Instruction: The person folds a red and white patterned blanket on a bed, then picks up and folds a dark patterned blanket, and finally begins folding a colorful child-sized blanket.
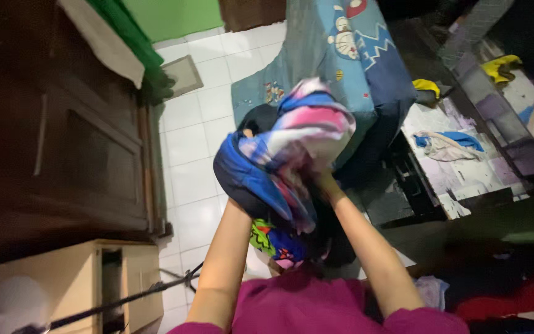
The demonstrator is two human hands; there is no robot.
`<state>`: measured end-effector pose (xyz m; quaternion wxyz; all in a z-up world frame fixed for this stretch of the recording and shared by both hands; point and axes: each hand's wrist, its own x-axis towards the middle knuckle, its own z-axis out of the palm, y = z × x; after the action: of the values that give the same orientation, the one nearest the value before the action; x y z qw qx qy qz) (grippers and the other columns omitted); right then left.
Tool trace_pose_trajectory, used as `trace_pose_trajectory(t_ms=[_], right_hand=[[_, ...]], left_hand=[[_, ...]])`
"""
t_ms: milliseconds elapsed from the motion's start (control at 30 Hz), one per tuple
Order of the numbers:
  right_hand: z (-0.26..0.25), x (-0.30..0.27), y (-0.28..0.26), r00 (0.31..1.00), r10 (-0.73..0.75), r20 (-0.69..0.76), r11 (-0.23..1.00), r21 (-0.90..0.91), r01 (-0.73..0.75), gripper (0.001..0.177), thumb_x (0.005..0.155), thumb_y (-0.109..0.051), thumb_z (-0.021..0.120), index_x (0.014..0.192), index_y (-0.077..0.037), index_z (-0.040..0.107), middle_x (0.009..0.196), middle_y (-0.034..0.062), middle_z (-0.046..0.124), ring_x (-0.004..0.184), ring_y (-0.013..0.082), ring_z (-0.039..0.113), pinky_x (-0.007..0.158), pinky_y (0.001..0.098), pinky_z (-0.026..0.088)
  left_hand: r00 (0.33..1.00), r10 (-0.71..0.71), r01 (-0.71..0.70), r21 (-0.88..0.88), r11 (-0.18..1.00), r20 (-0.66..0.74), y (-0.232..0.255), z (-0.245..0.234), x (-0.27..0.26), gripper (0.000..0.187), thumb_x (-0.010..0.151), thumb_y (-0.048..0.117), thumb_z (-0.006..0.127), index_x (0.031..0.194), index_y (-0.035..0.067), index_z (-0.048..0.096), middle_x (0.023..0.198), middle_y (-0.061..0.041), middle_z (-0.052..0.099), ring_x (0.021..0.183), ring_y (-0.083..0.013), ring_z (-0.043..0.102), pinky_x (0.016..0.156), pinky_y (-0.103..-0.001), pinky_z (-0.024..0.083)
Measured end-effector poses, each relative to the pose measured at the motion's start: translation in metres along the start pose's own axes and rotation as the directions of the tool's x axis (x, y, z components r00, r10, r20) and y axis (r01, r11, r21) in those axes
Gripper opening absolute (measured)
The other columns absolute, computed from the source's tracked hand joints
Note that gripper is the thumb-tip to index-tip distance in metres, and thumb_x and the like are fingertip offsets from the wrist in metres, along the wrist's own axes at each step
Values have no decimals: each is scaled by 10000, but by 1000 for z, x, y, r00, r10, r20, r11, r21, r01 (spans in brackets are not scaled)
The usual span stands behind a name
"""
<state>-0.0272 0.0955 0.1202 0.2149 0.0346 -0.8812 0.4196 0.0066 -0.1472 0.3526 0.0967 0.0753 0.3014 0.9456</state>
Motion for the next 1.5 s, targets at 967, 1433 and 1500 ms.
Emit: trace_pose_trajectory(t_ms=[967,1433,1500], right_hand=[[-10,303,-248,887,-133,443,71,896,-437,500,776,-200,791,1209,-39,597,1138,95,631,1028,201,609,926,339,518],[47,239,-221,376,-688,620,694,714,93,415,821,-127,862,982,-29,493,888,54,468,867,130,464,768,287,442],[57,216,-214,388,-679,623,673,739,-8,504,722,-127,799,1109,-54,485,966,53,505,847,158,528,745,310,471]], left_hand=[[820,571,88,995,-53,-41,123,-142,10,495,882,212,682,1349,90,576,1359,-126,641,1327,-348,598,1139,-415,453],[422,779,136,882,452,-464,24,-111,56,376,722,35,766,1090,-37,739,1024,-112,737,956,-211,662,871,-335,536],[131,984,131,986,103,-120,33,-111,23,406,637,-54,764,1038,-33,703,986,-33,713,943,-161,681,872,-287,524]])
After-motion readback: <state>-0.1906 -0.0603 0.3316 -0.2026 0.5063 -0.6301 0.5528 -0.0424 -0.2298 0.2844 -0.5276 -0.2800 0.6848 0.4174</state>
